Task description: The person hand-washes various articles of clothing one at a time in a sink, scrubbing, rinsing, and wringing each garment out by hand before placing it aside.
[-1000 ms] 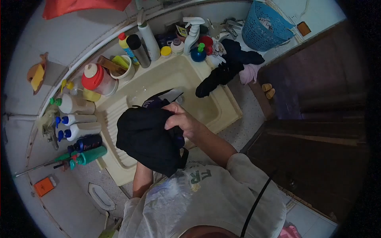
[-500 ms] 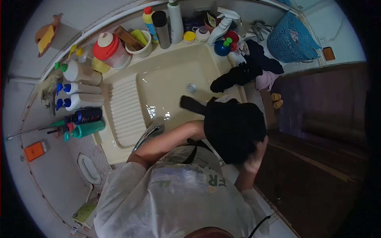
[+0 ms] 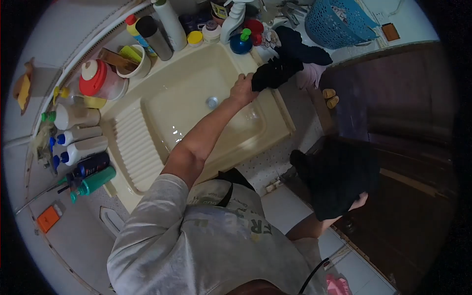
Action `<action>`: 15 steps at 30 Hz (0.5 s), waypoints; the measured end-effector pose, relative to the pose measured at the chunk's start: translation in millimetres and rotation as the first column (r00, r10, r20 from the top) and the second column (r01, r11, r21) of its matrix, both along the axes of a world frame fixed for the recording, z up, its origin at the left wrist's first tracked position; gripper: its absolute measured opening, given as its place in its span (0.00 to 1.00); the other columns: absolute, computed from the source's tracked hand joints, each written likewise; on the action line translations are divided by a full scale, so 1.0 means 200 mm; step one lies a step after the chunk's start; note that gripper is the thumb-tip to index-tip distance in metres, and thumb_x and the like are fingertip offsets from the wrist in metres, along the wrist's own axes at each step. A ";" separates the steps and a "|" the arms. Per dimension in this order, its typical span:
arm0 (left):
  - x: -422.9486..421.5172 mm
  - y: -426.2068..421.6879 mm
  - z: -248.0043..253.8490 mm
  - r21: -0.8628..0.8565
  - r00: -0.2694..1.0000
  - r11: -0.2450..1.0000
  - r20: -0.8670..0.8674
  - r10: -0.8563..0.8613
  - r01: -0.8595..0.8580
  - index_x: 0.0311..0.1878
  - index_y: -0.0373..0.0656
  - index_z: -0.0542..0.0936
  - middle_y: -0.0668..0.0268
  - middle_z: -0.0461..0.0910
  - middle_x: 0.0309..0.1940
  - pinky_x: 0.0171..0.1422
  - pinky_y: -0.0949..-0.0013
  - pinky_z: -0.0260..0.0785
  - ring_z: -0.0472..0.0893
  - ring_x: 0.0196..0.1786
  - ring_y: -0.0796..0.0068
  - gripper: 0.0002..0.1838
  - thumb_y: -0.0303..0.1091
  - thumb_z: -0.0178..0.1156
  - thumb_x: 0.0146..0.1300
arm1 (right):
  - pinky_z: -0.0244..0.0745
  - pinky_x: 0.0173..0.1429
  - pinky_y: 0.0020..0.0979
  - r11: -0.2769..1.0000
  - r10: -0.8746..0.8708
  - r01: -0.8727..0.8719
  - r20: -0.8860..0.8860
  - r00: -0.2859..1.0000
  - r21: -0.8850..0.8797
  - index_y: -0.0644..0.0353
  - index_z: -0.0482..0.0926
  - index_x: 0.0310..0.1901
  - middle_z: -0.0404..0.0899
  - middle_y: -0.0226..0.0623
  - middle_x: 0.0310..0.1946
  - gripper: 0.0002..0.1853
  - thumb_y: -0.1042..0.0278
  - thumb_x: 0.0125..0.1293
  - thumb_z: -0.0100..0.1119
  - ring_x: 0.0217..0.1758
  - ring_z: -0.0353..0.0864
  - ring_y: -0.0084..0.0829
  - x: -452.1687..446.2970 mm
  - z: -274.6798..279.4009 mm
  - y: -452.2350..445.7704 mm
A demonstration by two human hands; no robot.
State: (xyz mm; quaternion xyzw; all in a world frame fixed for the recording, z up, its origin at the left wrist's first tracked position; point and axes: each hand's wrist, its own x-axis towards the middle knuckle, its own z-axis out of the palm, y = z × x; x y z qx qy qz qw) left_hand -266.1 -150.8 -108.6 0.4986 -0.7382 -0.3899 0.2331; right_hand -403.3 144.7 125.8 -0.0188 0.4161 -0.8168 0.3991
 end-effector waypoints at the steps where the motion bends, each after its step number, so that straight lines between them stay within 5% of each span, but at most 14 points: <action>1: 0.00 -0.02 -0.02 0.001 1.000 1.000 -0.001 0.005 -0.005 0.52 0.41 0.73 0.51 0.74 0.42 0.48 0.61 0.69 0.75 0.44 0.57 0.27 0.35 0.66 0.47 | 0.69 0.57 0.48 0.972 -0.158 0.184 -0.174 0.972 0.147 0.55 0.63 0.63 0.64 0.43 0.60 0.41 0.37 0.50 0.51 0.59 0.68 0.44 0.08 0.05 -0.13; 2: 0.03 -0.04 -0.02 0.181 0.992 0.981 -0.112 -0.056 0.075 0.52 0.40 0.73 0.54 0.75 0.38 0.44 0.64 0.70 0.76 0.40 0.61 0.25 0.35 0.64 0.48 | 0.70 0.55 0.46 0.890 -0.278 0.380 -0.361 0.890 0.252 0.56 0.64 0.62 0.68 0.44 0.58 0.40 0.39 0.51 0.52 0.56 0.71 0.44 0.11 0.07 -0.22; 3: 0.06 -0.06 -0.03 0.342 0.969 0.924 -0.229 -0.093 0.169 0.52 0.40 0.74 0.57 0.77 0.34 0.39 0.67 0.71 0.78 0.35 0.66 0.24 0.34 0.63 0.49 | 0.70 0.55 0.46 0.893 -0.272 0.374 -0.359 0.893 0.252 0.56 0.64 0.62 0.68 0.44 0.58 0.40 0.39 0.51 0.52 0.56 0.71 0.44 0.02 0.04 -0.23; 4: 0.11 -0.04 0.02 0.340 0.971 0.927 -0.225 -0.085 0.160 0.52 0.40 0.74 0.57 0.77 0.34 0.39 0.67 0.71 0.78 0.35 0.66 0.24 0.34 0.63 0.49 | 0.73 0.53 0.41 0.958 -0.045 0.185 -0.520 0.853 0.221 0.60 0.68 0.58 0.71 0.45 0.53 0.35 0.46 0.51 0.54 0.51 0.74 0.43 -0.15 -0.02 -0.21; 5: 0.19 0.01 0.12 0.560 0.917 0.801 -0.397 0.037 0.210 0.50 0.39 0.75 0.60 0.78 0.34 0.41 0.68 0.71 0.78 0.35 0.67 0.22 0.34 0.61 0.50 | 0.75 0.51 0.37 0.975 0.163 -0.015 -0.662 0.731 0.223 0.64 0.71 0.54 0.75 0.46 0.49 0.30 0.53 0.52 0.56 0.47 0.78 0.41 -0.25 -0.07 -0.23; 6: 0.28 0.06 0.19 0.722 0.833 0.624 -0.517 0.198 0.300 0.48 0.38 0.75 0.63 0.79 0.34 0.42 0.69 0.71 0.79 0.34 0.68 0.20 0.34 0.60 0.51 | 0.75 0.51 0.37 0.976 0.163 -0.022 -0.659 0.734 0.217 0.64 0.71 0.54 0.75 0.46 0.49 0.30 0.53 0.52 0.56 0.47 0.78 0.41 -0.30 -0.11 -0.27; 8: 0.51 0.18 0.24 0.779 0.767 0.541 -0.546 0.338 0.317 0.49 0.37 0.74 0.65 0.78 0.33 0.36 0.71 0.72 0.79 0.32 0.73 0.20 0.34 0.59 0.53 | 0.77 0.45 0.32 0.900 0.435 -0.227 -0.773 0.461 0.371 0.69 0.76 0.46 0.79 0.45 0.40 0.23 0.63 0.50 0.56 0.39 0.81 0.38 -0.34 -0.19 -0.41; 10: 0.79 0.32 0.33 0.805 0.715 0.485 -0.558 0.421 0.342 0.48 0.37 0.73 0.62 0.77 0.29 0.30 0.71 0.71 0.78 0.26 0.71 0.19 0.35 0.59 0.54 | 0.75 0.46 0.34 0.798 0.601 -0.185 -0.780 0.174 0.573 0.71 0.76 0.41 0.80 0.47 0.38 0.17 0.70 0.49 0.56 0.43 0.80 0.37 -0.31 -0.26 -0.55; 12: 1.07 0.45 0.41 0.797 0.701 0.537 -0.549 0.456 0.274 0.48 0.36 0.72 0.61 0.77 0.26 0.28 0.70 0.71 0.77 0.23 0.70 0.21 0.40 0.59 0.54 | 0.70 0.51 0.35 0.624 0.772 -0.147 -0.635 -0.040 0.767 0.71 0.73 0.47 0.76 0.48 0.45 0.22 0.67 0.51 0.60 0.49 0.76 0.39 -0.30 -0.49 -0.65; 15: 1.40 0.66 0.56 0.807 0.664 0.584 -0.481 0.573 0.081 0.46 0.34 0.72 0.61 0.77 0.25 0.26 0.71 0.71 0.77 0.21 0.70 0.26 0.46 0.60 0.52 | 0.67 0.57 0.38 0.469 0.855 -0.058 -0.469 -0.220 0.881 0.68 0.73 0.50 0.73 0.51 0.50 0.22 0.68 0.53 0.58 0.54 0.73 0.45 -0.24 -0.95 -0.70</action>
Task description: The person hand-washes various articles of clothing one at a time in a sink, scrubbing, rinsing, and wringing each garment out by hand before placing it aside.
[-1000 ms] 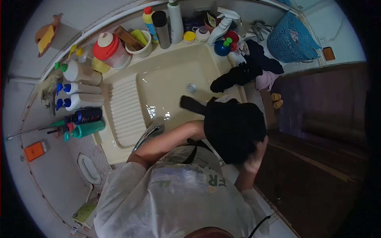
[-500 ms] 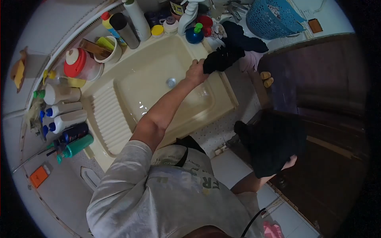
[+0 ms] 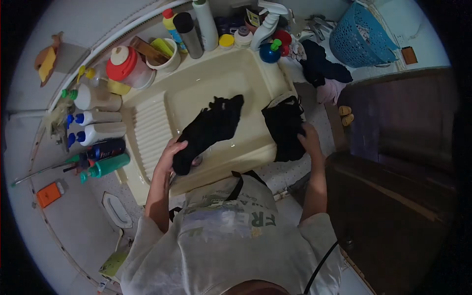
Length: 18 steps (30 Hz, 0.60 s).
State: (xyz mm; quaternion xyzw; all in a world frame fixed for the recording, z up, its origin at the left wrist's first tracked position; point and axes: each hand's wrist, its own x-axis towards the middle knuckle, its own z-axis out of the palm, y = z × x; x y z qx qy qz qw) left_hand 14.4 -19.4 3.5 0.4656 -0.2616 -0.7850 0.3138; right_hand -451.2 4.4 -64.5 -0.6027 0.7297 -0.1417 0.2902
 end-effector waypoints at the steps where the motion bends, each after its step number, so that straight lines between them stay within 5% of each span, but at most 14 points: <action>1: 0.08 0.06 0.02 -0.038 0.993 0.996 0.088 0.081 -0.078 0.46 0.34 0.72 0.61 0.77 0.26 0.25 0.70 0.71 0.77 0.21 0.70 0.27 0.47 0.60 0.51 | 0.65 0.59 0.38 0.996 -0.008 0.000 -0.083 0.997 -0.091 0.67 0.73 0.51 0.71 0.51 0.52 0.22 0.69 0.53 0.58 0.56 0.70 0.47 -0.01 -0.12 0.01; 3: 0.19 0.17 0.01 -0.118 0.934 0.950 0.184 0.306 -0.288 0.46 0.34 0.72 0.61 0.77 0.27 0.24 0.69 0.71 0.76 0.21 0.70 0.26 0.46 0.60 0.51 | 0.63 0.61 0.39 0.983 -0.012 -0.019 -0.167 0.986 -0.183 0.65 0.73 0.52 0.69 0.51 0.55 0.22 0.70 0.53 0.58 0.58 0.68 0.49 0.01 -0.15 -0.01; 5: 0.26 0.24 0.04 -0.118 0.911 0.932 0.199 0.361 -0.344 0.46 0.34 0.72 0.61 0.77 0.28 0.26 0.69 0.72 0.76 0.21 0.70 0.26 0.46 0.60 0.51 | 0.60 0.63 0.39 0.995 -0.081 0.074 -0.111 0.990 -0.066 0.62 0.72 0.53 0.66 0.50 0.58 0.23 0.70 0.53 0.58 0.60 0.64 0.50 0.06 -0.05 -0.04; 9: 0.30 0.31 0.03 -0.205 0.846 0.852 0.146 0.513 -0.481 0.40 0.35 0.72 0.57 0.75 0.24 0.23 0.67 0.68 0.75 0.19 0.65 0.24 0.50 0.56 0.55 | 0.63 0.60 0.37 0.991 -0.022 0.014 -0.056 0.998 -0.131 0.64 0.73 0.51 0.71 0.48 0.54 0.22 0.69 0.53 0.57 0.56 0.69 0.46 -0.01 -0.13 -0.04; 11: 0.31 0.31 0.01 -0.197 0.839 0.834 0.083 0.538 -0.515 0.39 0.35 0.72 0.58 0.75 0.22 0.22 0.67 0.66 0.75 0.19 0.64 0.24 0.51 0.53 0.58 | 0.66 0.54 0.34 0.969 -0.223 0.242 0.246 0.943 -0.051 0.65 0.75 0.49 0.76 0.47 0.46 0.20 0.72 0.53 0.56 0.50 0.74 0.40 0.02 -0.03 -0.05; 14: 0.32 0.32 0.02 -0.191 0.851 0.843 0.065 0.521 -0.502 0.40 0.36 0.72 0.58 0.75 0.23 0.22 0.67 0.66 0.75 0.19 0.65 0.24 0.53 0.51 0.61 | 0.68 0.50 0.33 0.871 -0.433 0.486 0.364 0.824 -0.064 0.68 0.76 0.45 0.79 0.43 0.39 0.17 0.75 0.51 0.55 0.44 0.75 0.34 -0.02 -0.04 -0.06; 18: 0.35 0.33 0.01 -0.156 0.835 0.827 0.024 0.550 -0.540 0.40 0.37 0.73 0.58 0.75 0.23 0.22 0.67 0.66 0.74 0.19 0.65 0.25 0.55 0.50 0.61 | 0.67 0.50 0.31 0.897 -0.267 0.411 0.539 0.799 -0.164 0.69 0.76 0.46 0.77 0.38 0.40 0.19 0.74 0.51 0.55 0.44 0.74 0.31 -0.15 0.13 -0.13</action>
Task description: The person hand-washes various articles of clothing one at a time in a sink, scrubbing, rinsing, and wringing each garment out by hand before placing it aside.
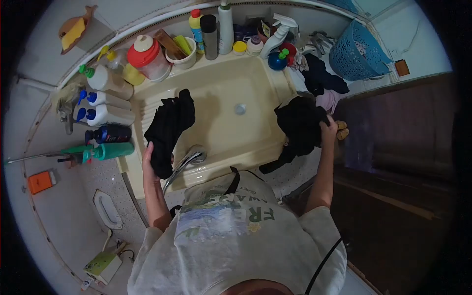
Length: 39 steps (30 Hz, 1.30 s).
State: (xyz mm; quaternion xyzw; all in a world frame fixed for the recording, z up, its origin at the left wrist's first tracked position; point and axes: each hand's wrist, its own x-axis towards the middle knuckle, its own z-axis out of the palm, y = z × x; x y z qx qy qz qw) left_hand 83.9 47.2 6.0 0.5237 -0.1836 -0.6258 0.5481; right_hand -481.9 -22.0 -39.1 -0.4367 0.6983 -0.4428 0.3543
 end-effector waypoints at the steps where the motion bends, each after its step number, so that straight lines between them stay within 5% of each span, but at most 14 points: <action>1: 0.00 0.00 0.01 -0.009 1.000 1.000 -0.022 0.001 -0.001 0.38 0.37 0.73 0.58 0.75 0.22 0.22 0.66 0.67 0.75 0.19 0.65 0.25 0.55 0.51 0.61 | 0.67 0.51 0.30 0.998 0.032 -0.033 -0.027 0.999 -0.059 0.70 0.76 0.47 0.77 0.38 0.41 0.20 0.74 0.51 0.56 0.44 0.73 0.31 -0.01 0.09 -0.04; 4: -0.02 0.00 0.07 -0.042 1.000 0.999 -0.028 0.000 -0.001 0.37 0.36 0.73 0.58 0.75 0.23 0.23 0.66 0.68 0.76 0.20 0.65 0.26 0.55 0.51 0.61 | 0.66 0.54 0.27 0.969 -0.197 0.190 -0.027 0.980 -0.156 0.74 0.73 0.50 0.76 0.43 0.44 0.22 0.76 0.52 0.56 0.46 0.74 0.33 0.16 0.45 -0.13; 9: -0.02 0.03 0.09 -0.068 0.999 0.997 0.005 0.038 -0.037 0.38 0.36 0.73 0.58 0.76 0.23 0.24 0.67 0.69 0.76 0.20 0.65 0.27 0.56 0.50 0.62 | 0.71 0.49 0.28 0.819 -0.072 0.237 0.316 0.946 -0.523 0.71 0.75 0.49 0.78 0.41 0.42 0.18 0.81 0.54 0.51 0.41 0.77 0.31 0.15 0.80 -0.26; 14: -0.04 0.06 0.11 -0.047 0.998 0.998 0.022 0.053 -0.051 0.40 0.36 0.73 0.59 0.76 0.24 0.26 0.67 0.69 0.77 0.22 0.66 0.26 0.56 0.50 0.62 | 0.72 0.49 0.30 0.633 -0.182 0.429 0.414 0.892 -0.644 0.71 0.74 0.48 0.78 0.42 0.40 0.16 0.78 0.56 0.50 0.40 0.77 0.35 0.28 1.18 -0.36; 21: -0.08 0.10 0.06 -0.035 0.998 0.998 -0.025 0.050 -0.050 0.41 0.37 0.72 0.58 0.76 0.25 0.26 0.67 0.70 0.77 0.22 0.66 0.26 0.55 0.50 0.62 | 0.76 0.47 0.40 0.375 -0.143 0.357 0.327 0.934 -0.855 0.72 0.74 0.46 0.76 0.48 0.42 0.17 0.75 0.55 0.47 0.41 0.78 0.42 0.19 1.55 -0.52; 25: -0.07 0.13 -0.01 -0.007 0.995 0.997 -0.059 0.081 -0.081 0.41 0.38 0.72 0.59 0.76 0.26 0.26 0.65 0.71 0.77 0.23 0.65 0.24 0.53 0.54 0.61 | 0.74 0.48 0.37 0.421 -0.079 0.375 0.379 0.922 -0.826 0.72 0.74 0.46 0.76 0.46 0.42 0.17 0.75 0.55 0.46 0.41 0.77 0.40 0.22 1.43 -0.52; 28: -0.07 0.16 -0.01 0.044 0.989 0.989 -0.022 0.145 -0.144 0.43 0.38 0.72 0.59 0.76 0.26 0.26 0.66 0.69 0.76 0.23 0.65 0.25 0.54 0.50 0.62 | 0.71 0.49 0.34 0.558 -0.224 0.368 0.292 0.930 -0.744 0.71 0.74 0.48 0.76 0.43 0.43 0.18 0.76 0.54 0.46 0.42 0.76 0.36 0.26 1.11 -0.43; 31: -0.06 0.17 0.01 0.075 0.987 0.984 0.008 0.160 -0.160 0.45 0.38 0.73 0.58 0.77 0.26 0.25 0.67 0.67 0.75 0.22 0.66 0.27 0.56 0.45 0.64 | 0.68 0.52 0.34 0.768 -0.391 0.392 0.114 0.913 -0.507 0.72 0.72 0.49 0.75 0.43 0.45 0.19 0.76 0.55 0.49 0.46 0.73 0.36 0.30 0.62 -0.32; 32: -0.06 0.16 0.02 0.083 0.986 0.983 0.005 0.165 -0.164 0.45 0.38 0.73 0.58 0.77 0.25 0.26 0.67 0.68 0.75 0.22 0.66 0.27 0.56 0.45 0.64 | 0.65 0.55 0.33 0.798 -0.445 0.342 -0.103 0.890 -0.495 0.71 0.72 0.50 0.75 0.44 0.45 0.19 0.75 0.56 0.52 0.49 0.72 0.38 0.26 0.33 -0.31; 34: -0.05 0.14 0.05 0.052 0.991 0.990 -0.004 0.130 -0.130 0.44 0.38 0.73 0.58 0.77 0.26 0.26 0.67 0.68 0.75 0.23 0.66 0.26 0.56 0.45 0.64 | 0.62 0.59 0.37 0.993 -0.122 0.119 -0.211 0.970 -0.027 0.66 0.69 0.56 0.70 0.50 0.53 0.24 0.71 0.56 0.57 0.54 0.69 0.41 0.25 -0.07 -0.22; 35: -0.06 0.13 0.06 0.015 0.995 0.995 -0.017 0.095 -0.094 0.44 0.38 0.72 0.58 0.77 0.26 0.26 0.67 0.68 0.76 0.23 0.65 0.26 0.56 0.45 0.64 | 0.62 0.59 0.37 0.993 -0.121 0.119 -0.205 0.971 -0.023 0.66 0.69 0.56 0.70 0.50 0.53 0.24 0.71 0.56 0.57 0.54 0.69 0.41 0.27 -0.16 -0.18; 37: -0.06 0.11 0.05 0.035 0.996 0.996 0.019 0.084 -0.085 0.44 0.38 0.72 0.58 0.77 0.26 0.27 0.67 0.68 0.76 0.23 0.65 0.26 0.56 0.46 0.64 | 0.60 0.62 0.41 0.986 0.140 -0.033 -0.709 0.691 0.162 0.61 0.64 0.61 0.62 0.51 0.61 0.30 0.68 0.56 0.60 0.60 0.64 0.45 0.36 -0.26 -0.12; 38: -0.06 0.09 0.04 0.055 0.996 0.995 0.051 0.076 -0.079 0.43 0.38 0.72 0.58 0.77 0.25 0.28 0.67 0.68 0.76 0.24 0.65 0.26 0.56 0.46 0.64 | 0.60 0.62 0.41 0.986 0.142 -0.037 -0.705 0.695 0.163 0.61 0.64 0.61 0.62 0.51 0.61 0.30 0.68 0.56 0.60 0.60 0.64 0.45 0.42 -0.20 -0.12; 39: -0.05 0.08 0.04 0.069 0.996 0.996 0.077 0.043 -0.048 0.46 0.37 0.72 0.58 0.78 0.29 0.32 0.66 0.71 0.78 0.27 0.65 0.24 0.52 0.48 0.64 | 0.59 0.63 0.43 0.985 0.125 0.053 -0.880 0.458 0.167 0.59 0.62 0.63 0.58 0.50 0.63 0.32 0.66 0.57 0.60 0.62 0.61 0.47 0.50 -0.06 -0.11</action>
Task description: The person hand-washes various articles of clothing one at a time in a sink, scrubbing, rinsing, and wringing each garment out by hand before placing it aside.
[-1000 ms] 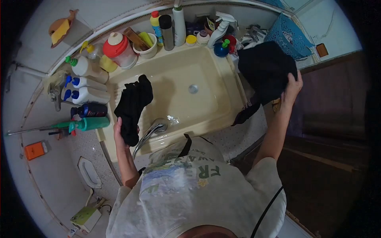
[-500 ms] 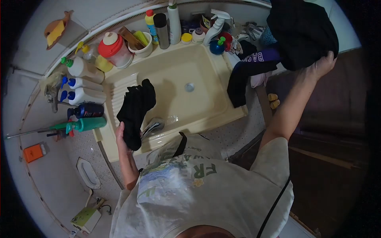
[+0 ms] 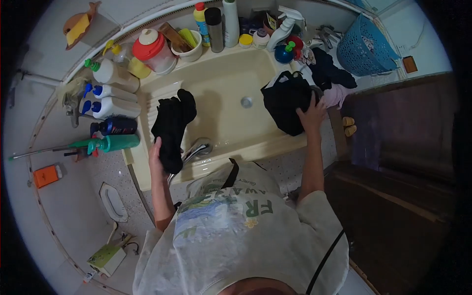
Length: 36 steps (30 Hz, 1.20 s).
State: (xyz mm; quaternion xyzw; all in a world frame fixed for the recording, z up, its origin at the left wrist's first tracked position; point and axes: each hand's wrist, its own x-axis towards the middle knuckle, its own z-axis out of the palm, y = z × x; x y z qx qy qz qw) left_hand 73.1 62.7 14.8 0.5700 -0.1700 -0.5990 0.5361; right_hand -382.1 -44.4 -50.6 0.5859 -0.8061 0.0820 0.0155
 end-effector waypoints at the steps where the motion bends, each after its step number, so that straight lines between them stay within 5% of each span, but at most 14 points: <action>1: -0.02 -0.03 -0.01 -0.042 0.994 0.998 0.098 -0.039 0.043 0.49 0.35 0.71 0.58 0.78 0.34 0.37 0.66 0.71 0.79 0.32 0.66 0.25 0.50 0.50 0.63 | 0.57 0.64 0.45 0.999 -0.037 0.037 -0.300 0.953 -0.006 0.57 0.60 0.64 0.54 0.49 0.65 0.34 0.63 0.57 0.61 0.65 0.58 0.48 0.08 0.12 -0.01; 4: -0.17 -0.09 0.04 -0.066 0.937 0.970 0.283 -0.205 0.233 0.60 0.30 0.66 0.58 0.75 0.50 0.57 0.74 0.64 0.75 0.49 0.73 0.27 0.37 0.55 0.61 | 0.57 0.65 0.42 0.867 0.358 -0.285 0.112 0.927 -0.408 0.57 0.61 0.63 0.57 0.50 0.64 0.34 0.59 0.57 0.61 0.64 0.60 0.48 0.34 0.31 0.02; 7: -0.31 -0.11 -0.01 -0.012 0.695 0.850 0.581 -0.422 0.527 0.60 0.33 0.67 0.57 0.75 0.49 0.59 0.73 0.62 0.73 0.52 0.70 0.25 0.33 0.56 0.61 | 0.61 0.62 0.34 0.935 0.219 -0.322 0.954 0.204 -0.146 0.60 0.63 0.62 0.65 0.50 0.59 0.33 0.59 0.56 0.64 0.60 0.66 0.39 0.74 0.15 0.07; 10: -0.37 -0.14 0.01 0.043 0.504 0.733 0.698 -0.508 0.678 0.57 0.35 0.70 0.63 0.76 0.46 0.56 0.74 0.63 0.73 0.49 0.74 0.21 0.31 0.57 0.61 | 0.68 0.54 0.27 0.952 -0.036 -0.307 0.996 -0.079 0.010 0.62 0.69 0.55 0.74 0.38 0.49 0.25 0.65 0.57 0.64 0.51 0.73 0.28 1.00 0.17 0.09; 11: -0.36 -0.16 -0.04 0.024 0.658 0.812 0.571 -0.490 0.583 0.54 0.36 0.72 0.63 0.77 0.44 0.53 0.72 0.65 0.75 0.46 0.73 0.18 0.32 0.57 0.61 | 0.67 0.36 0.20 0.915 -0.201 -0.385 0.963 -0.181 0.118 0.64 0.60 0.63 0.72 0.37 0.46 0.40 0.60 0.52 0.68 0.46 0.70 0.20 0.97 0.13 0.04; 13: -0.29 -0.21 -0.19 -0.070 0.914 0.936 0.253 -0.317 0.344 0.49 0.37 0.74 0.64 0.78 0.41 0.47 0.71 0.69 0.78 0.40 0.74 0.14 0.33 0.57 0.62 | 0.71 0.46 0.22 0.968 -0.240 -0.155 0.920 -0.311 0.200 0.60 0.72 0.48 0.75 0.33 0.44 0.19 0.73 0.54 0.64 0.44 0.75 0.24 0.97 0.07 0.02; 17: -0.25 -0.29 -0.11 -0.062 0.991 0.996 -0.119 0.054 -0.062 0.48 0.36 0.71 0.61 0.78 0.41 0.50 0.71 0.71 0.77 0.44 0.74 0.15 0.33 0.59 0.61 | 0.73 0.46 0.25 0.984 0.005 -0.139 0.790 -0.613 -0.113 0.59 0.70 0.54 0.74 0.31 0.45 0.25 0.76 0.53 0.63 0.44 0.76 0.25 0.91 -0.10 -0.10; 19: -0.16 -0.31 -0.28 -0.067 0.997 0.995 -0.009 0.079 -0.079 0.57 0.35 0.64 0.55 0.73 0.50 0.57 0.68 0.67 0.75 0.51 0.67 0.28 0.37 0.63 0.58 | 0.73 0.45 0.28 0.963 -0.241 -0.199 0.912 -0.331 0.183 0.61 0.69 0.55 0.75 0.32 0.46 0.27 0.73 0.51 0.65 0.43 0.77 0.28 0.81 -0.28 -0.15; 20: -0.16 -0.33 -0.29 0.045 0.986 0.997 0.157 0.057 -0.065 0.61 0.34 0.58 0.51 0.68 0.55 0.61 0.65 0.62 0.70 0.56 0.63 0.36 0.39 0.64 0.56 | 0.74 0.49 0.35 0.889 -0.337 -0.286 0.934 0.119 0.357 0.68 0.67 0.56 0.73 0.49 0.51 0.28 0.70 0.54 0.63 0.45 0.79 0.38 0.78 -0.15 -0.19; 21: -0.18 -0.34 -0.32 0.164 0.950 0.984 0.313 0.014 -0.068 0.66 0.34 0.52 0.46 0.62 0.60 0.65 0.63 0.58 0.66 0.61 0.58 0.43 0.41 0.66 0.54 | 0.74 0.49 0.35 0.882 -0.345 -0.298 0.931 0.120 0.365 0.68 0.67 0.56 0.73 0.49 0.51 0.28 0.70 0.54 0.63 0.45 0.79 0.38 0.75 -0.22 -0.22; 23: -0.20 -0.35 -0.47 0.122 0.672 0.984 0.719 -0.177 0.129 0.68 0.33 0.44 0.37 0.48 0.65 0.70 0.56 0.50 0.55 0.67 0.44 0.52 0.42 0.67 0.50 | 0.75 0.48 0.39 0.861 0.049 -0.329 0.580 0.813 0.387 0.70 0.68 0.54 0.71 0.59 0.52 0.28 0.64 0.54 0.64 0.42 0.79 0.49 0.74 -0.32 -0.29; 27: -0.35 -0.48 -0.76 0.277 0.103 0.770 0.909 -0.404 0.575 0.68 0.45 0.54 0.41 0.45 0.67 0.70 0.52 0.49 0.50 0.68 0.40 0.43 0.39 0.65 0.51 | 0.66 0.60 0.41 0.901 0.355 -0.434 0.628 0.692 -0.032 0.71 0.66 0.56 0.68 0.60 0.53 0.25 0.63 0.61 0.55 0.57 0.69 0.53 0.87 -0.58 -0.43; 31: -0.44 -0.64 -1.05 0.632 -0.422 0.586 0.775 -0.470 0.507 0.69 0.59 0.56 0.50 0.40 0.71 0.72 0.42 0.31 0.39 0.74 0.53 0.36 0.61 0.47 0.59 | 0.47 0.70 0.47 0.726 0.465 -0.645 0.520 0.716 0.239 0.66 0.56 0.65 0.57 0.50 0.63 0.33 0.54 0.63 0.50 0.68 0.52 0.49 1.12 -0.97 -0.36; 36: -0.26 -0.75 -1.37 0.724 -0.497 0.524 0.689 -0.527 0.448 0.67 0.58 0.62 0.51 0.41 0.71 0.72 0.42 0.31 0.38 0.74 0.55 0.34 0.58 0.51 0.58 | 0.42 0.72 0.45 0.395 0.817 -0.799 0.224 0.531 0.455 0.59 0.57 0.65 0.49 0.41 0.70 0.31 0.55 0.62 0.47 0.71 0.50 0.46 1.22 -1.15 -0.60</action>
